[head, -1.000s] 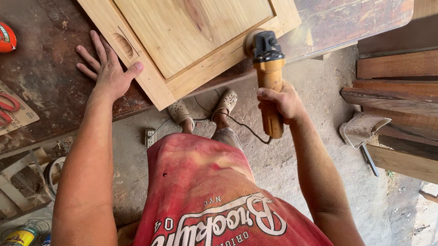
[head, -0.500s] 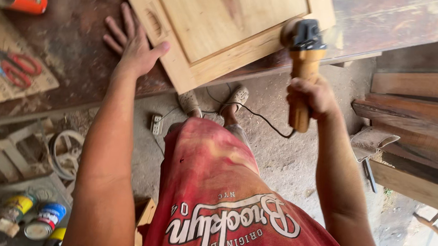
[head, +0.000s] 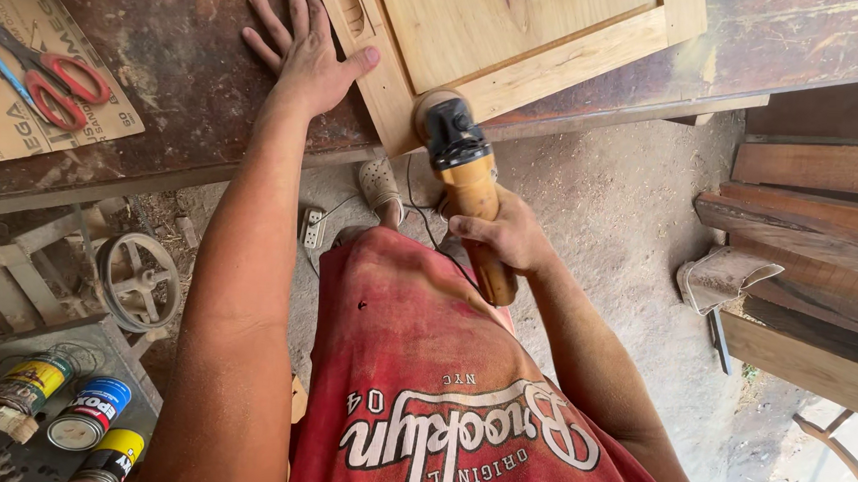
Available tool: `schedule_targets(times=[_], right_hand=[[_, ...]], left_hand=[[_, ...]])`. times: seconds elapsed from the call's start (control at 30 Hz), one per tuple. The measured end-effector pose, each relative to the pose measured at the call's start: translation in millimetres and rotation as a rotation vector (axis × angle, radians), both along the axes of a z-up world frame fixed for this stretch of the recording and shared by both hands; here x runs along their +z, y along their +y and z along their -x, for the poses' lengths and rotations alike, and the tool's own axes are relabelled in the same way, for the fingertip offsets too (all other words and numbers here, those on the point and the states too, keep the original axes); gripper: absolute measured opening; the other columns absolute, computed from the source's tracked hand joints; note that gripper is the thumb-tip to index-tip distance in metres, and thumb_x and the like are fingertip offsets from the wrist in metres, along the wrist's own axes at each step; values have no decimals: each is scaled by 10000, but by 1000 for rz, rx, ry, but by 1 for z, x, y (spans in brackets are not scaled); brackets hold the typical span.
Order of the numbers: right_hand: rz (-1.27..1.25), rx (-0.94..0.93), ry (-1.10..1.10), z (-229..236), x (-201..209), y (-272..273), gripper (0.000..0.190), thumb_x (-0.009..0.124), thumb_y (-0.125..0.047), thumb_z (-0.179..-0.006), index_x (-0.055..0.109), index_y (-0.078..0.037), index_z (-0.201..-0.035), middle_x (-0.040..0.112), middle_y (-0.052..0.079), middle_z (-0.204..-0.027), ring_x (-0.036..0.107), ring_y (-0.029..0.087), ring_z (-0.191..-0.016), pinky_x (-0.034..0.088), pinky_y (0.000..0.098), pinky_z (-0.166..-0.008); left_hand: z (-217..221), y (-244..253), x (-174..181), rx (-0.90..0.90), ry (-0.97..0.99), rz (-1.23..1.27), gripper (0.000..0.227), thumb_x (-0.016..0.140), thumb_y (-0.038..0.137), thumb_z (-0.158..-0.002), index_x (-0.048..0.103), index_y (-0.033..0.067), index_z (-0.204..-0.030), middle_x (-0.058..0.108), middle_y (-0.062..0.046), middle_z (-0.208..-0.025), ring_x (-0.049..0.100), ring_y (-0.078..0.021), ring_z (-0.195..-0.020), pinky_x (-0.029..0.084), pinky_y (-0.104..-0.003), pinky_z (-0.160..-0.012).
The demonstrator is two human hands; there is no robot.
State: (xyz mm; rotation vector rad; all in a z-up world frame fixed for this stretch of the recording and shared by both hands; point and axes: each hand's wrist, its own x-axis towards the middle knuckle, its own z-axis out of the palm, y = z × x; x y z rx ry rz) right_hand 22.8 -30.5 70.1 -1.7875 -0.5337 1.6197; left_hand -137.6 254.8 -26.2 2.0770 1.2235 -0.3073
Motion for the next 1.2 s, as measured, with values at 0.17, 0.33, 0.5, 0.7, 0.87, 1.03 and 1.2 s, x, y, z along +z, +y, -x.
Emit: schedule_targets(times=[0.17,0.33,0.5,0.7,0.87,1.03,1.2], right_hand=[[92,-238,79,-19,-7,-17,372,790,-210,-793,599,-67,-1078,666,54,-868,665,173,-727,596,350,-683],[90,-246,89,-18,-5,-16,377,784,-222,-830,598,-30,-1097,664,90,-881,660,196,-738,590,374,-688],[-32,-2,88,24,-3,3,415,789,-252,-814,597,-50,-1123,679,65,-910,669,175,-795,589,348,-741],[49,65,-60,30,6,12,447,801,-265,-785,634,-56,-1142,710,56,-926,679,162,-814,580,323,-762],[98,15,16,26,7,2,456,798,-254,-788,613,-24,-1136,699,71,-899,685,180,-782,596,342,-725],[-15,80,39,36,0,9,471,795,-250,-795,628,-43,-1183,722,52,-965,686,156,-845,587,318,-786],[104,119,-20,33,11,4,524,812,-293,-760,627,-15,-1163,710,76,-912,677,190,-788,594,345,-739]], left_hand=[[0,-1,-1,-2,31,48,1186,601,714,-940,-17,37,-1692,-139,-135,-1755,-297,-499,-1504,-187,-741,-1184],[1,3,-8,-11,49,71,1082,527,685,-994,-17,41,-1671,-130,-141,-1754,-318,-486,-1482,-218,-716,-1174],[5,2,-17,1,-6,57,962,476,627,-1055,-2,75,-1681,-92,-132,-1766,-298,-460,-1503,-224,-704,-1178],[5,4,-14,11,-34,75,884,448,583,-1081,11,109,-1686,-71,-117,-1768,-286,-469,-1511,-239,-705,-1166],[5,2,-18,33,-53,73,758,422,519,-1102,68,187,-1685,-26,-113,-1770,-251,-477,-1518,-239,-713,-1149],[6,2,-21,33,-116,26,731,429,486,-1125,74,172,-1682,23,-103,-1769,-237,-506,-1521,-242,-721,-1137],[6,0,-32,36,-85,70,716,392,503,-1115,70,192,-1674,-8,-122,-1757,-228,-499,-1511,-243,-725,-1117]])
